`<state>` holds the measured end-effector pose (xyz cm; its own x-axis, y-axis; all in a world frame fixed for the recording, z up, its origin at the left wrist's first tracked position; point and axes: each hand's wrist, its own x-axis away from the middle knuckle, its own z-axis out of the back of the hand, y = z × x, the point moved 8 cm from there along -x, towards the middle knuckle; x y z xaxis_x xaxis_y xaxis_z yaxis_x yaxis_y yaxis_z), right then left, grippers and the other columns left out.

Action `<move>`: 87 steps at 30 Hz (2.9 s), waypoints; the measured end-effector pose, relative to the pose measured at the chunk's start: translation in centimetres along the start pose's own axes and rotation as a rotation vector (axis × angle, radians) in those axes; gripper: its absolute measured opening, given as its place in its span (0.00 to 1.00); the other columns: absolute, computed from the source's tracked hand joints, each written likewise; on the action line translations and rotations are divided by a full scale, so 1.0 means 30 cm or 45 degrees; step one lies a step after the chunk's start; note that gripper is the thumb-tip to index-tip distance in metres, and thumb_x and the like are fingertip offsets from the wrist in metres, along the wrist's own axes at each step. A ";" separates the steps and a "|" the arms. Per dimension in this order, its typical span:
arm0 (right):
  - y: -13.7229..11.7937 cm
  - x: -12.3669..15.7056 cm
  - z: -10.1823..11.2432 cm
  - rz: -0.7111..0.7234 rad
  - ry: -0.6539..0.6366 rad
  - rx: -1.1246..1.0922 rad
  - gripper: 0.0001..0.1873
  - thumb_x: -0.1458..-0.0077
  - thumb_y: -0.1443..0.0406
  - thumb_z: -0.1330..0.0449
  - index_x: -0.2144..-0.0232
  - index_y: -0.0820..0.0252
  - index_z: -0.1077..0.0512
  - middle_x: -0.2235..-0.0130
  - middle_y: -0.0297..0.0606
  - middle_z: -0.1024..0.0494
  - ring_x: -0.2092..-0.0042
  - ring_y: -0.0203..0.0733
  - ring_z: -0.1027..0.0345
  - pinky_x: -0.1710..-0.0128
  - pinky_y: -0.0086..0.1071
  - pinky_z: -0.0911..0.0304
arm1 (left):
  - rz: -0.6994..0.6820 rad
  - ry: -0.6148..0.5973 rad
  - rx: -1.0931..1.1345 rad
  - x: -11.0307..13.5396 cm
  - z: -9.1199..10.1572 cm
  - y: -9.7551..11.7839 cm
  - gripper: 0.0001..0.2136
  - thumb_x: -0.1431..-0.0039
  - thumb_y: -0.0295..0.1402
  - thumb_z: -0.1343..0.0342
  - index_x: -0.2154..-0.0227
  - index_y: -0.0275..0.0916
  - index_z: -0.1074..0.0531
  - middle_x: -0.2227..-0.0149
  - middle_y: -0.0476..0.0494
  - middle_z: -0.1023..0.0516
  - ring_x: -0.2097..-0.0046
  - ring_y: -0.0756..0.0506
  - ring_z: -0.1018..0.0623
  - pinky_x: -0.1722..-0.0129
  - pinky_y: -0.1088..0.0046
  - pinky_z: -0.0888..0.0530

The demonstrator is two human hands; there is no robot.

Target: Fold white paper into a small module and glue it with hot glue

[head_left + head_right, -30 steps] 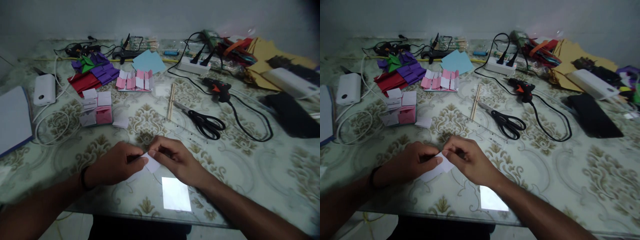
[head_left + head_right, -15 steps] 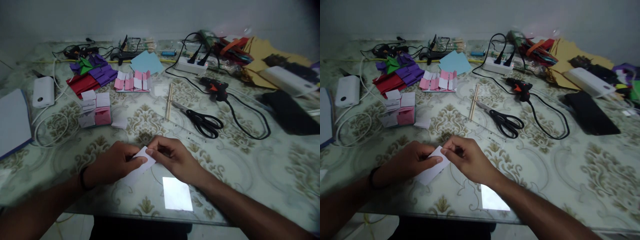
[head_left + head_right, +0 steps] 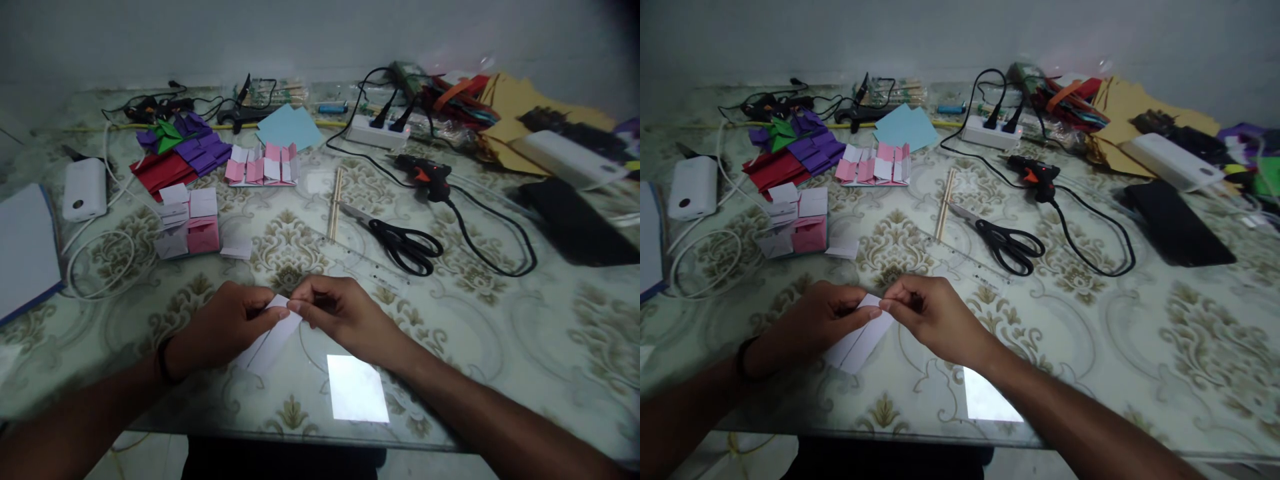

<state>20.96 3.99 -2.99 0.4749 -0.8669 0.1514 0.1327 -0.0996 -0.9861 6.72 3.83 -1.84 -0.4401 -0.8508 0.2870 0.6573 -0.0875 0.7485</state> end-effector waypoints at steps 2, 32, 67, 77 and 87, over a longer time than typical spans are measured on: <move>-0.010 0.000 0.007 0.023 0.016 0.037 0.14 0.37 0.56 0.36 0.68 0.61 0.25 0.73 0.31 0.29 0.71 0.35 0.38 0.71 0.30 0.43 | 0.004 0.011 0.002 0.001 0.006 0.001 0.20 0.35 0.40 0.46 0.80 0.39 0.44 0.79 0.55 0.46 0.75 0.52 0.45 0.76 0.71 0.48; -0.020 -0.002 0.035 -0.034 -0.031 -0.082 0.10 0.38 0.61 0.38 0.69 0.59 0.31 0.72 0.30 0.32 0.71 0.35 0.37 0.69 0.30 0.41 | 0.000 0.459 0.222 0.019 0.198 -0.006 0.16 0.34 0.40 0.48 0.76 0.38 0.28 0.78 0.51 0.34 0.74 0.50 0.38 0.76 0.74 0.41; 0.007 0.006 -0.018 -0.111 -0.029 -0.289 0.16 0.46 0.57 0.28 0.72 0.61 0.28 0.75 0.29 0.30 0.73 0.32 0.41 0.74 0.27 0.44 | -0.084 0.006 0.064 0.009 0.021 0.029 0.18 0.33 0.39 0.48 0.78 0.38 0.33 0.79 0.54 0.39 0.74 0.52 0.38 0.74 0.73 0.42; -0.070 0.014 0.031 0.237 -0.096 -0.064 0.15 0.33 0.67 0.41 0.46 0.58 0.24 0.65 0.34 0.20 0.65 0.35 0.28 0.64 0.29 0.34 | 0.121 0.019 0.778 -0.015 0.047 -0.051 0.16 0.36 0.46 0.40 0.66 0.35 0.22 0.71 0.47 0.21 0.72 0.48 0.21 0.75 0.76 0.25; -0.104 0.057 -0.099 0.612 -0.514 0.272 0.18 0.31 0.73 0.44 0.45 0.56 0.20 0.48 0.46 0.16 0.51 0.41 0.21 0.52 0.31 0.30 | 0.132 -0.273 0.677 -0.004 -0.013 -0.004 0.16 0.37 0.41 0.40 0.78 0.36 0.27 0.79 0.53 0.27 0.76 0.52 0.26 0.77 0.81 0.31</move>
<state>18.78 1.38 0.15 0.8076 -0.5352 -0.2476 -0.0255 0.3877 -0.9214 6.93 3.75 -2.19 -0.5403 -0.7124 0.4478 0.3304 0.3098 0.8915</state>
